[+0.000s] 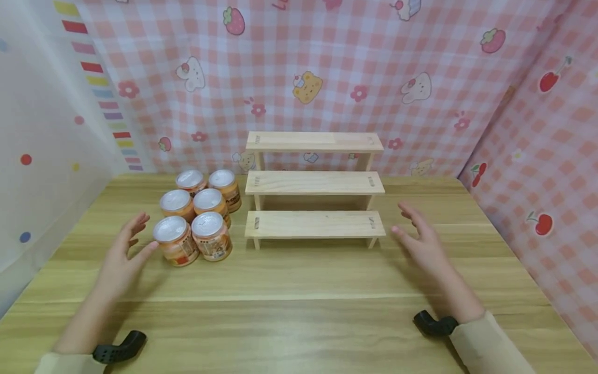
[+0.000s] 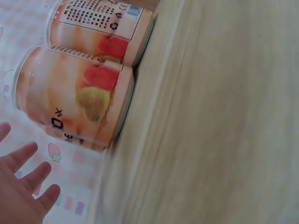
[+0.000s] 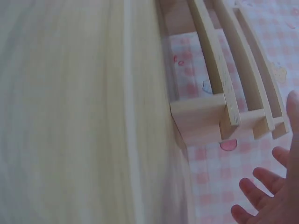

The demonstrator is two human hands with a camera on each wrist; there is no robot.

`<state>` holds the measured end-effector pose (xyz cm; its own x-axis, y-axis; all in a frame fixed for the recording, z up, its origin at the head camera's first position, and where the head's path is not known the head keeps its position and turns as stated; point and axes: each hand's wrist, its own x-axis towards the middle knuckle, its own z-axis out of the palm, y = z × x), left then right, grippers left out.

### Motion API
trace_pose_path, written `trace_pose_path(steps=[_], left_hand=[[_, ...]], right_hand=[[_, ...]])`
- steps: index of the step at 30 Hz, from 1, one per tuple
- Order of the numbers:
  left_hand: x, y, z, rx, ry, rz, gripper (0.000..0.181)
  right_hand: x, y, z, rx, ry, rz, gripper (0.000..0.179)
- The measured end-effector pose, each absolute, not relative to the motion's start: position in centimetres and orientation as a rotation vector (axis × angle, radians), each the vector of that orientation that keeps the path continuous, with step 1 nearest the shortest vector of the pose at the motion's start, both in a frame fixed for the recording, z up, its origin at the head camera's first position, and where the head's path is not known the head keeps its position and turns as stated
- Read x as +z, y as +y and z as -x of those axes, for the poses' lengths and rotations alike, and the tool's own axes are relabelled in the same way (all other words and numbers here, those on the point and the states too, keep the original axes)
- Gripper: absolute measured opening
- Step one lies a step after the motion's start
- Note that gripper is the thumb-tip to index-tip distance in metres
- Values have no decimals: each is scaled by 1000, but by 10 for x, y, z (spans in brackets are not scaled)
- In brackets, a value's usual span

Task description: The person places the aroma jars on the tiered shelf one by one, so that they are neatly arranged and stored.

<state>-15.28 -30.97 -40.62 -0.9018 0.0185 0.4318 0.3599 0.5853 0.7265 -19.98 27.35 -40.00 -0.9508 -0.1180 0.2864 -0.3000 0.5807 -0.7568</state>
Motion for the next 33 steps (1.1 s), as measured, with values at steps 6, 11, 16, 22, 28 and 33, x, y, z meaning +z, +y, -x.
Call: trace_pose_path(steps=[6,11,16,22,28,33], left_hand=[[-412,-302,152,-1329,-2392,322,71],[-416,-298,150,-1368,-2440,274,74],[-420,-296,152,-1430,-2452,247,76],[-426,-293,155,-1484,-2421,245,77],[-431,-291,157,-1528,-2389,234,75],[-432,-289,159,-1529,-2377,231,77]], right_hand=[[-410,264,203,1472,-2583,-335,63],[-420,261,209,1548,-2554,-392,63],[-428,259,210,1620,-2523,-419,60],[-436,256,211,1694,-2467,-441,58],[-438,254,211,1666,-2481,-448,57],[-439,251,210,1656,-2478,-451,56]])
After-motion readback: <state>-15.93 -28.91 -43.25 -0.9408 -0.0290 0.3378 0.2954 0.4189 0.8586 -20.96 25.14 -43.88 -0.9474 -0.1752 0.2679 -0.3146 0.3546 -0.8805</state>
